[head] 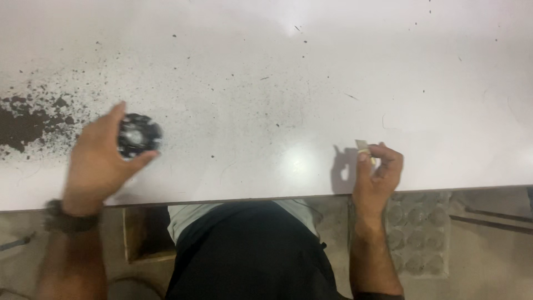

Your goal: The person sits at a white workbench and cleans small black sprocket-like metal components one at a time, holding each part and working on it with a small hand tool, then sets the finished part aside on the table where a pile of completed parts accumulates.

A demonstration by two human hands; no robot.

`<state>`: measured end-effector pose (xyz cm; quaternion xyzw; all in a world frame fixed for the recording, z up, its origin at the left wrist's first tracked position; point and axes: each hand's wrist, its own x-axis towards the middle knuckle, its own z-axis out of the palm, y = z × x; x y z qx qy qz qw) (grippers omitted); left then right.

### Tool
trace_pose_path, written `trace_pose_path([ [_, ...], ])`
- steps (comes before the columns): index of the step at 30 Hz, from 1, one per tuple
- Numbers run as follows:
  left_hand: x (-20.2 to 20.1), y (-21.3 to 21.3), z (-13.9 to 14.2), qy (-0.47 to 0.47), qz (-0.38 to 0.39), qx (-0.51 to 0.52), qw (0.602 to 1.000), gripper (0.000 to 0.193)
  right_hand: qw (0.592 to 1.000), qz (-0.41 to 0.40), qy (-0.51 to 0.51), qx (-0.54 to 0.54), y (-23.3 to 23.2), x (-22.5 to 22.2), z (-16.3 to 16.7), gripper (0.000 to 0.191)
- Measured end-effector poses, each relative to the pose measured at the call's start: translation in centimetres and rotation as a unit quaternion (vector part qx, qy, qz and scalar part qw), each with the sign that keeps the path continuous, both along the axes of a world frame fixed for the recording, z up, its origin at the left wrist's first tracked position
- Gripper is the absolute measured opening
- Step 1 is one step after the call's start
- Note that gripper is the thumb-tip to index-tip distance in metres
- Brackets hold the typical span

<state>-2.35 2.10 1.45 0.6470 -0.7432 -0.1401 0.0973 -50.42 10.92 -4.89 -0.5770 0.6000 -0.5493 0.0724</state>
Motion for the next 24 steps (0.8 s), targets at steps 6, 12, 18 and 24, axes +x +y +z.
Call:
trace_pose_path([
  [6,-13.4,7.1,-3.6,0.148,-0.145,-0.127,0.970,0.097,0.987,0.152,-0.028,0.052,1.2,8.0,-0.5,0.015],
  [12,-16.3,8.3,-1.4,0.184,-0.163,-0.200,0.948,0.098,0.982,0.170,0.042,0.066,2.1,11.0,0.6,0.020],
  [18,-16.0,6.5,0.3,0.189,-0.303,-0.195,0.914,0.042,0.977,0.168,0.123,0.052,2.3,12.1,1.6,0.025],
  [24,-16.8,5.1,-0.8,0.156,-0.235,-0.095,0.955,0.028,0.977,0.165,0.125,0.058,1.0,12.2,1.6,0.023],
])
